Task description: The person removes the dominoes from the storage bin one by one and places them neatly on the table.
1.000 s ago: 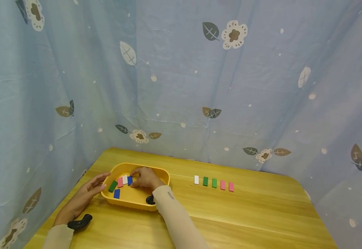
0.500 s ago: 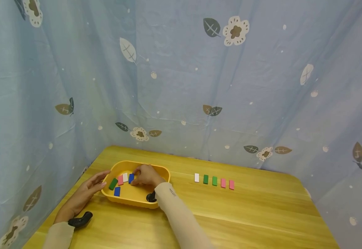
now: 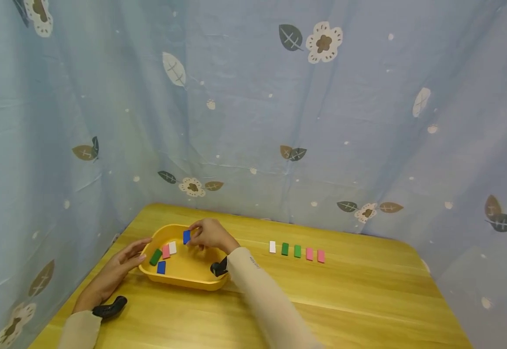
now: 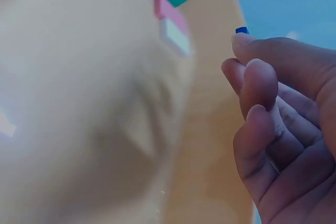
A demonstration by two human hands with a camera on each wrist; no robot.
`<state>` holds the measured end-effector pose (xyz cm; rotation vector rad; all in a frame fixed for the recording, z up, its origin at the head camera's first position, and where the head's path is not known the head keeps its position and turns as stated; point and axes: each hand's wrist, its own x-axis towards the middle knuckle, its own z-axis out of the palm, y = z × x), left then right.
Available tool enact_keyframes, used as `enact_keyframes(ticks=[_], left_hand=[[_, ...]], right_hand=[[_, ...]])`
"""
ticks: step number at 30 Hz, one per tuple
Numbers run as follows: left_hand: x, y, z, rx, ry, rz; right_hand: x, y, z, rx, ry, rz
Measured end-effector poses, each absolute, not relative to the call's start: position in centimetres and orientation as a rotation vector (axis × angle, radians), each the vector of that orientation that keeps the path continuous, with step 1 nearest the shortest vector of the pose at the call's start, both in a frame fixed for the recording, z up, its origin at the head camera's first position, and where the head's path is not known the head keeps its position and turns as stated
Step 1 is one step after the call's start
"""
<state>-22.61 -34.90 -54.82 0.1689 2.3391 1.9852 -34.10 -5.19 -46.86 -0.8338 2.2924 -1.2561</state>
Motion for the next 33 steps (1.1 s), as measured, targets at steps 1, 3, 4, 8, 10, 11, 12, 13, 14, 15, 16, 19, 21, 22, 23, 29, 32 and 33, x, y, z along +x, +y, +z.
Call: enact_keyframes(ticks=[1, 3, 4, 8, 10, 11, 12, 13, 14, 15, 16, 19, 21, 22, 23, 29, 32, 33], left_hand=[[-22.6, -34.8, -54.8, 0.168, 2.341, 1.982], [-22.5, -34.8, -54.8, 0.164, 2.342, 1.974], [-22.4, -34.8, -54.9, 0.161, 2.342, 1.97], [-22.2, -35.1, -54.9, 0.141, 2.348, 1.957], [-22.1, -35.2, -54.9, 0.14, 2.352, 1.953], [-22.1, -35.2, -54.9, 0.14, 2.355, 1.953], [-22.2, -35.1, -54.9, 0.143, 2.352, 1.952], [-22.2, -35.1, -54.8, 0.143, 2.351, 1.953], [-22.3, -35.0, -54.8, 0.147, 2.348, 1.951], [-22.4, -34.9, -54.7, 0.151, 2.349, 1.949], [-22.4, -34.8, -54.7, 0.151, 2.353, 1.945], [-22.5, -34.7, -54.5, 0.147, 2.362, 1.936], [-22.5, -34.8, -54.4, 0.143, 2.369, 1.931], [-22.5, -34.8, -54.4, 0.139, 2.372, 1.931], [-22.5, -34.9, -54.4, 0.136, 2.369, 1.933], [-22.5, -34.8, -54.4, 0.105, 2.345, 1.94], [-22.5, -34.7, -54.5, 0.093, 2.351, 1.929], [-22.5, -34.7, -54.4, 0.094, 2.356, 1.927]], right_hand=[[-34.0, -4.9, -46.6, -0.832, 2.29, -1.271], [-33.8, -4.1, -46.2, -0.839, 2.285, -1.287], [-33.6, -3.8, -45.9, -0.842, 2.277, -1.293], [-33.2, -2.5, -44.9, -0.858, 2.243, -1.317], [-33.0, -1.6, -44.5, -0.865, 2.238, -1.33], [-33.0, -1.0, -44.3, -0.87, 2.24, -1.34], [-33.0, -0.5, -44.1, -0.876, 2.245, -1.347], [-32.9, 0.1, -44.0, -0.877, 2.249, -1.354], [-32.9, 0.8, -43.8, -0.88, 2.257, -1.356], [-32.9, 1.5, -43.7, -0.88, 2.266, -1.355], [-32.9, 2.1, -43.7, -0.882, 2.279, -1.351], [-32.9, 4.0, -43.7, -0.871, 2.306, -1.348], [-33.0, 5.2, -43.7, -0.858, 2.326, -1.351], [-33.0, 5.8, -43.8, -0.85, 2.335, -1.356], [-33.0, 6.4, -43.9, -0.838, 2.344, -1.362], [-32.5, 10.1, -44.4, -0.796, 2.41, -1.366], [-32.1, 11.8, -44.8, -0.762, 2.433, -1.361], [-32.0, 12.3, -45.0, -0.749, 2.432, -1.369]])
